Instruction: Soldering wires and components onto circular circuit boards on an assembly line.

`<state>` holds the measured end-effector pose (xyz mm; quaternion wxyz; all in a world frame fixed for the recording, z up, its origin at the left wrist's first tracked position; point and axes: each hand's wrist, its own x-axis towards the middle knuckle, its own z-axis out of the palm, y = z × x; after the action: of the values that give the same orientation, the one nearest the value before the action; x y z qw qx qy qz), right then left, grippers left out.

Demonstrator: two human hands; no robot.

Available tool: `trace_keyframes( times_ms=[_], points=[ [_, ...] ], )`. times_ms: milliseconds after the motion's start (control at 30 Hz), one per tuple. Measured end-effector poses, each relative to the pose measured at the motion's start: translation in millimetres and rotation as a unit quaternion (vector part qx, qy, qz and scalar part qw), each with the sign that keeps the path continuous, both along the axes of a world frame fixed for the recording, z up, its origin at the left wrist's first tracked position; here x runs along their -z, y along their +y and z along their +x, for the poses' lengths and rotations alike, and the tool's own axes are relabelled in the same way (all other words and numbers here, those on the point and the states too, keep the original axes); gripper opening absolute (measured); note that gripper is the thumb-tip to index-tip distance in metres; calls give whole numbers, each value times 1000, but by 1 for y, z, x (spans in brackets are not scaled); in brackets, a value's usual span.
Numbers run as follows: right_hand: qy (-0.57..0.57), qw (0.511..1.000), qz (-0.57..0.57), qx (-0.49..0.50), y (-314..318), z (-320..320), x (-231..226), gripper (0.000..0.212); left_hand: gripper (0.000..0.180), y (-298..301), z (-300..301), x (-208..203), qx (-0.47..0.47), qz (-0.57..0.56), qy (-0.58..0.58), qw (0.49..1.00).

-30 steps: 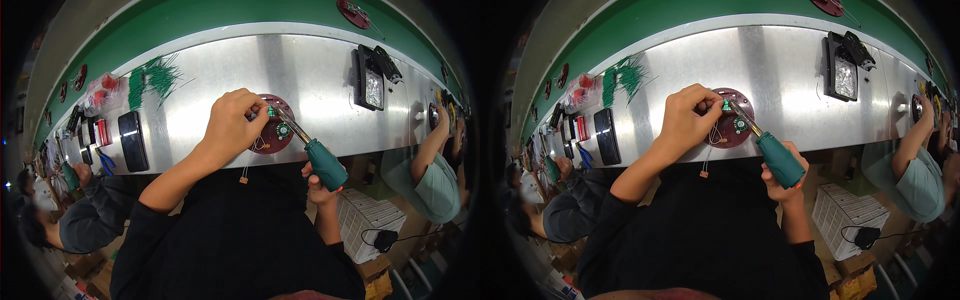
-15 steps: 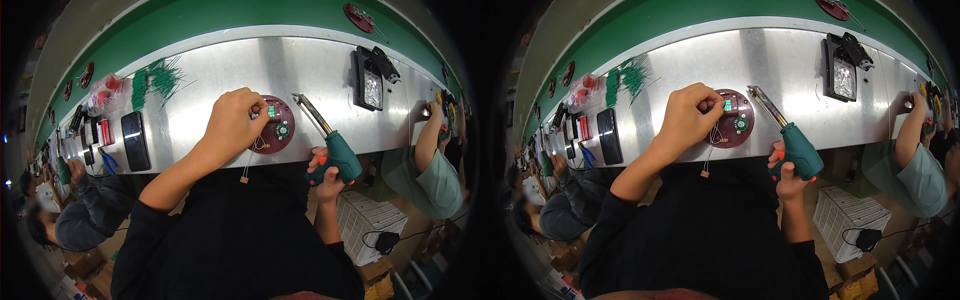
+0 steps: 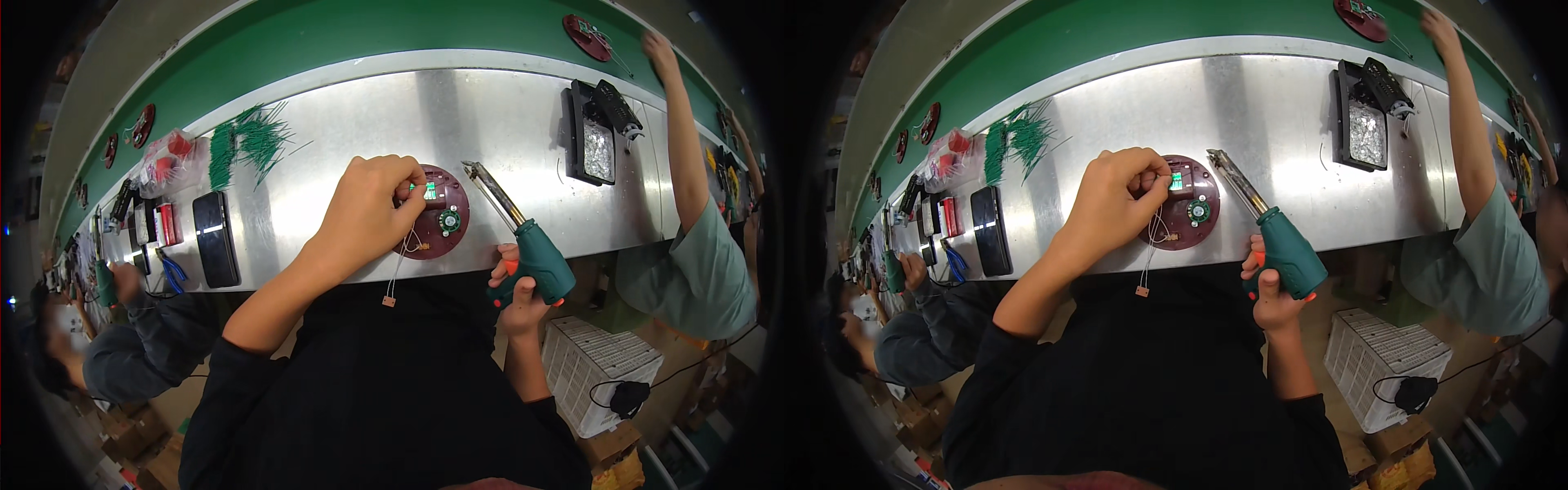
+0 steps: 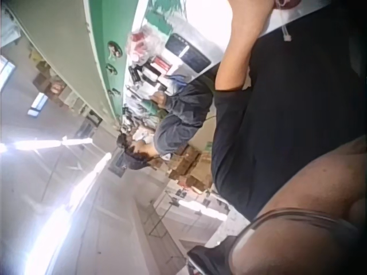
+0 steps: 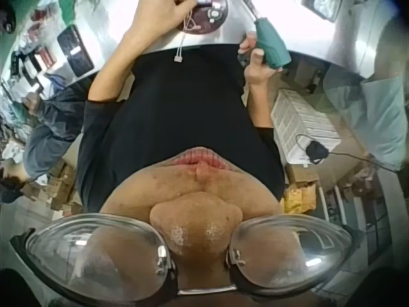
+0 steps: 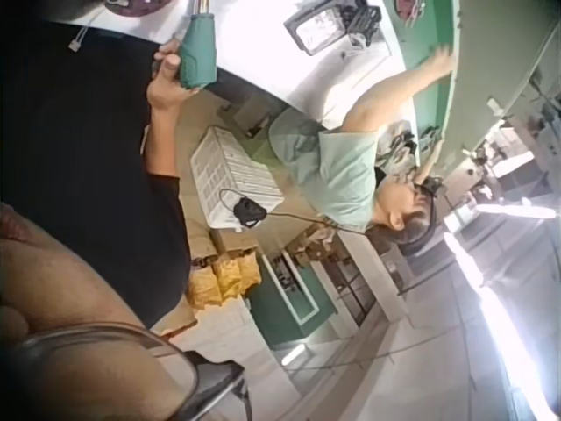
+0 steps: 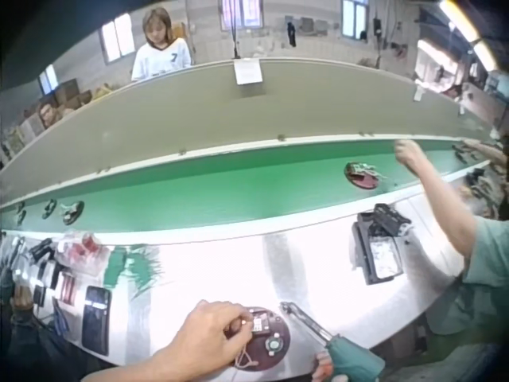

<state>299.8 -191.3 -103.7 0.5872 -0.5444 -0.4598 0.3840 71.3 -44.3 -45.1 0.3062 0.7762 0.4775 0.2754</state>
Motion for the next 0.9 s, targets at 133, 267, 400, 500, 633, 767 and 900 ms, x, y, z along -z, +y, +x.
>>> trace_keyframes(
  times_ms=[133, 267, 400, 500, 633, 767, 900],
  points=[
    [16, 1000, -8, -3, 1, 0, 3, 76, 6, 1, -2, 4, 3, 57, -32, 998],
    [12, 1000, 2, 11, 1, 1, 5, 77, 6, -4, -1, 3, -10, 19, -30, 999],
    [-5, 1000, 10, -17, 2, 0, -2, 80, 6, -5, -4, 8, -20, 87, 7, 996],
    [-5, 999, -11, -42, -5, 1, 1, 79, 7, -6, -8, 13, -5, 131, 29, 991],
    [34, 998, -14, -50, -2, 2, -4, 68, 8, -5, -7, 15, 6, 157, 30, 987],
    [-17, 999, 2, -48, 0, 1, -3, 63, 9, -5, -2, 18, 7, 164, 12, 986],
    [-87, 994, 36, -56, 4, 5, -1, 59, 9, -6, -2, 20, -3, 163, 4, 987]
  ],
)
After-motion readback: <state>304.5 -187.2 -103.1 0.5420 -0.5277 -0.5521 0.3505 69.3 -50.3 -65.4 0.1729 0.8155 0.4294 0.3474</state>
